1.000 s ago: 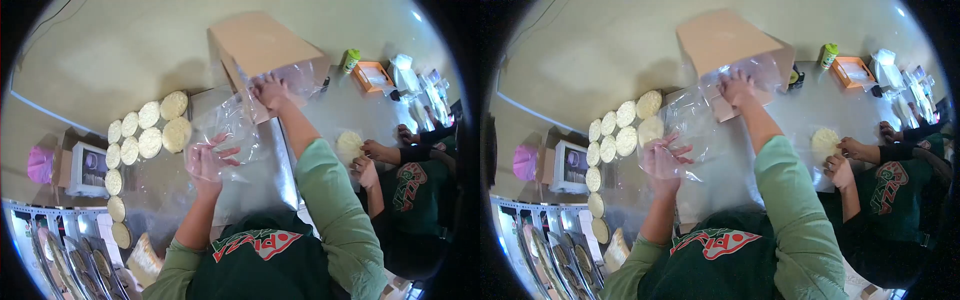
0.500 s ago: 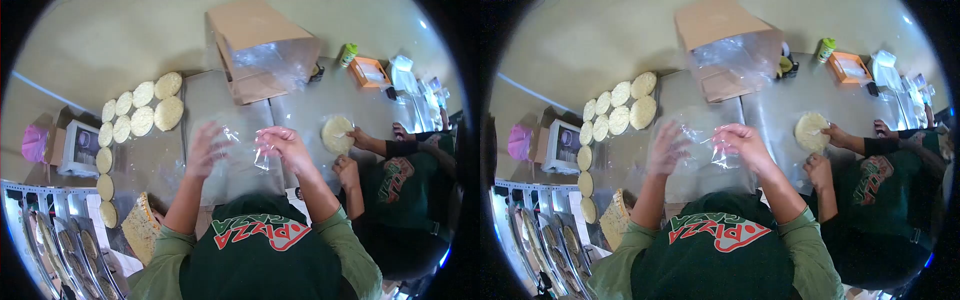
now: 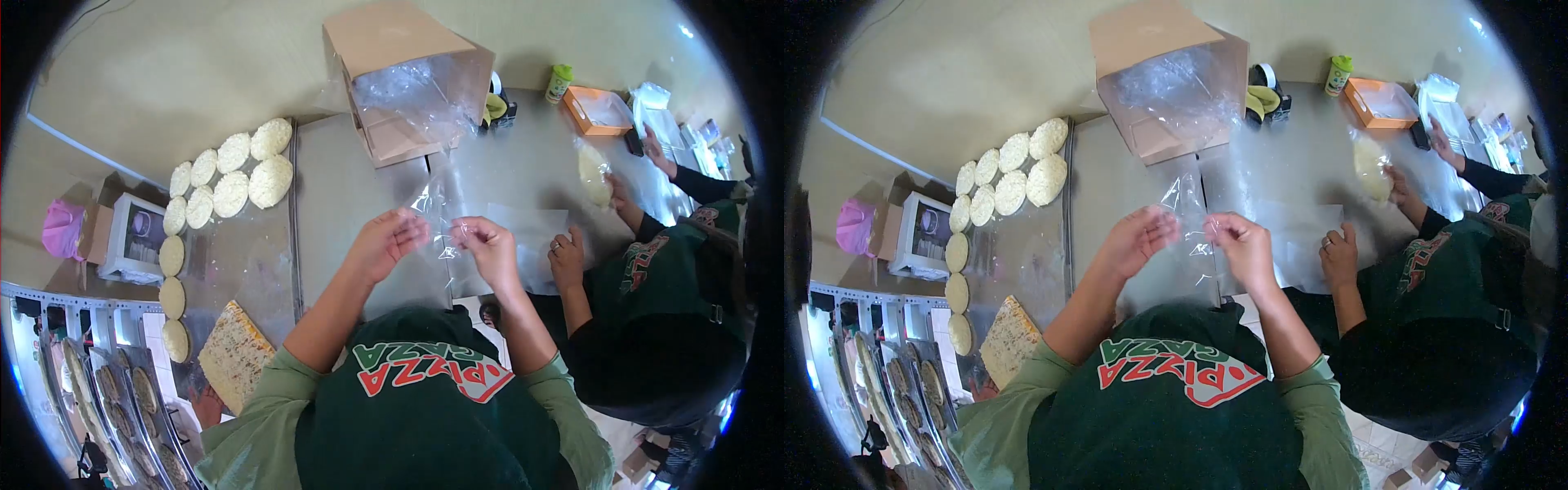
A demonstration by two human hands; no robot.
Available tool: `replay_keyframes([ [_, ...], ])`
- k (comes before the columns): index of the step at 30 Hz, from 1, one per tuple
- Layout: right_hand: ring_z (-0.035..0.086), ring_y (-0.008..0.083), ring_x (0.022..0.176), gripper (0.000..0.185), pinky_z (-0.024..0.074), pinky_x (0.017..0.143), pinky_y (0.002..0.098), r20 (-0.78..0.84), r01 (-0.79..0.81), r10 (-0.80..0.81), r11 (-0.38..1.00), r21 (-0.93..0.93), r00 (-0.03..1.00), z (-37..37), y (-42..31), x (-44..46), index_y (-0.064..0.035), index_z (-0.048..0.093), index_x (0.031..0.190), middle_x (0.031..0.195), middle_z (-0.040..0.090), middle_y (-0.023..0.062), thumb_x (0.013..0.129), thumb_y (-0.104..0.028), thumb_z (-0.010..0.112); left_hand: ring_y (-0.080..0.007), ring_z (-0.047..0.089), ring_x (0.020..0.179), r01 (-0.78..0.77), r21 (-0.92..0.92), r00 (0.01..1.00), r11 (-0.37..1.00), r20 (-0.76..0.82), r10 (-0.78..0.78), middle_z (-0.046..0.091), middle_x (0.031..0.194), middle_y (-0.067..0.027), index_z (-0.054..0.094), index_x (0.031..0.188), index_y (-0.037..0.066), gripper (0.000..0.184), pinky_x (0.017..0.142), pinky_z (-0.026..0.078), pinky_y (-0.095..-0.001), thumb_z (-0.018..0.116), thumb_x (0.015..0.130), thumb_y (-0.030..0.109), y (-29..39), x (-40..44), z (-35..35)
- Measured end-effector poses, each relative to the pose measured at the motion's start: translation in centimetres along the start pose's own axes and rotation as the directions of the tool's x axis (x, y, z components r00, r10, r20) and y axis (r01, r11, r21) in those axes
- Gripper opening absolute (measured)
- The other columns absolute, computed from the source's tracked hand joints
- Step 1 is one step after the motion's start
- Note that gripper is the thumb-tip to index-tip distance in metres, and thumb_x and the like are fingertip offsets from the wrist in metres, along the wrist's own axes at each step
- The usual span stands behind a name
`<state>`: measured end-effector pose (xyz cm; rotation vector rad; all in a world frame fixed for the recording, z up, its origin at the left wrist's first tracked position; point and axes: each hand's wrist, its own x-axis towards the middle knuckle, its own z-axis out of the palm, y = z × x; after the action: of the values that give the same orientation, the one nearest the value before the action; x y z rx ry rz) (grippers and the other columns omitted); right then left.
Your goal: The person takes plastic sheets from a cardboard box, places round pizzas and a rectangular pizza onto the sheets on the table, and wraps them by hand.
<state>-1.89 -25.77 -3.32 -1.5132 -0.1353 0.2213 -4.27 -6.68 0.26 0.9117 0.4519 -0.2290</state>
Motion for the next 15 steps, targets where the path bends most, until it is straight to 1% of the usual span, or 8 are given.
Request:
replay_keyframes([
  [1, 0.059, 0.008, 0.068, 0.013, 0.0472, 0.064, 0.0218, -0.031, 0.003, -0.007, 0.991, -0.132, 1.0, -0.2, -0.3, 0.2, 0.0015, 0.064, 0.091, 0.073, 0.064, 0.005, 0.082, -0.002, 0.056, -0.0118, 0.053, 0.065, 0.075, -0.181, 0.997, 0.981, 0.012, -0.074, 0.056, 0.074, -0.0029, 0.054, 0.083, 0.007, 0.011, 0.057, 0.046, -0.0275, 0.054, 0.086, 0.018, 0.5, -0.2, -0.5],
  [4, 0.059, 0.0085, 0.069, 0.014, 0.0471, 0.061, 0.0217, 0.019, -0.007, 0.012, 0.966, -0.257, 1.0, -0.2, 0.9, 1.3, 0.0008, 0.063, 0.094, 0.077, 0.064, 0.0048, 0.083, -0.002, 0.055, -0.0111, 0.045, 0.055, 0.085, -0.344, 0.941, 0.935, 0.336, 0.038, 0.046, 0.062, 0.0014, 0.05, 0.076, 0.009, 0.02, 0.052, 0.043, -0.0272, 0.049, 0.09, 0.023, -0.2, -0.1, -3.1],
  [6, 0.058, 0.009, 0.068, 0.013, 0.0466, 0.06, 0.0223, -0.001, -0.167, 0.168, 0.984, 0.064, 0.986, 1.2, 0.9, 2.5, -0.0005, 0.061, 0.093, 0.077, 0.062, 0.0038, 0.084, -0.004, 0.052, -0.0098, 0.038, 0.049, -0.215, -0.043, 0.976, 0.976, 0.029, 0.216, 0.04, 0.058, 0.003, 0.047, 0.072, 0.011, 0.026, 0.047, 0.037, -0.0256, 0.045, 0.092, 0.028, -0.8, 0.4, -3.7],
  [7, 0.057, 0.0093, 0.068, 0.013, 0.0463, 0.06, 0.0226, 0.006, -0.237, 0.242, 0.946, 0.223, 0.97, 2.4, 0.3, 2.8, -0.0012, 0.06, 0.093, 0.076, 0.061, 0.0033, 0.084, -0.005, 0.051, -0.0091, 0.035, 0.046, -0.32, 0.142, 0.937, 0.937, -0.099, 0.335, 0.036, 0.056, 0.0038, 0.045, 0.07, 0.012, 0.029, 0.045, 0.034, -0.0248, 0.043, 0.093, 0.03, -1.1, 0.8, -3.7],
  [10, 0.051, 0.0096, 0.061, 0.013, 0.042, 0.055, 0.0216, 0.053, -0.318, 0.35, 0.767, 0.558, 0.935, 8.9, -4.1, 0.7, -0.0052, 0.057, 0.087, 0.069, 0.054, 0.0007, 0.085, -0.01, 0.045, -0.0065, 0.035, 0.047, -0.544, 0.388, 0.751, 0.744, -0.172, 0.638, 0.035, 0.052, 0.0033, 0.041, 0.067, 0.013, 0.034, 0.043, 0.031, -0.0226, 0.041, 0.093, 0.035, -3.1, 1.5, -3.4],
  [12, 0.046, 0.0091, 0.056, 0.014, 0.0381, 0.051, 0.0209, 0.159, -0.331, 0.294, 0.754, 0.567, 0.942, 9.7, -2.6, -0.1, -0.0067, 0.055, 0.083, 0.064, 0.048, -0.0003, 0.084, -0.013, 0.042, -0.0064, 0.034, 0.045, -0.348, 0.126, 0.874, 0.929, -0.316, 0.37, 0.034, 0.053, 0.0032, 0.039, 0.066, 0.013, 0.036, 0.039, 0.028, -0.0228, 0.042, 0.093, 0.037, -0.8, -0.7, -2.5],
  [13, 0.043, 0.0088, 0.054, 0.015, 0.0361, 0.049, 0.0206, 0.209, -0.333, 0.259, 0.745, 0.579, 0.943, 10.3, -1.2, 0.0, -0.0075, 0.055, 0.081, 0.061, 0.046, -0.0009, 0.083, -0.014, 0.041, -0.0063, 0.033, 0.044, -0.237, -0.012, 0.912, 0.971, -0.348, 0.218, 0.034, 0.053, 0.0032, 0.039, 0.066, 0.013, 0.036, 0.038, 0.027, -0.0229, 0.042, 0.093, 0.038, 0.5, -1.6, -2.7],
  [15, 0.037, 0.0089, 0.048, 0.015, 0.031, 0.043, 0.0208, -0.103, -0.223, 0.325, 0.813, 0.538, 0.94, 3.9, 4.2, 5.5, -0.0093, 0.054, 0.08, 0.059, 0.043, -0.0019, 0.083, -0.016, 0.041, -0.0068, 0.033, 0.041, -0.299, -0.34, 0.954, 0.891, -0.092, 0.285, 0.039, 0.056, 0.0017, 0.038, 0.067, 0.014, 0.036, 0.034, 0.023, -0.0221, 0.042, 0.092, 0.04, 2.2, -1.3, -8.7],
])
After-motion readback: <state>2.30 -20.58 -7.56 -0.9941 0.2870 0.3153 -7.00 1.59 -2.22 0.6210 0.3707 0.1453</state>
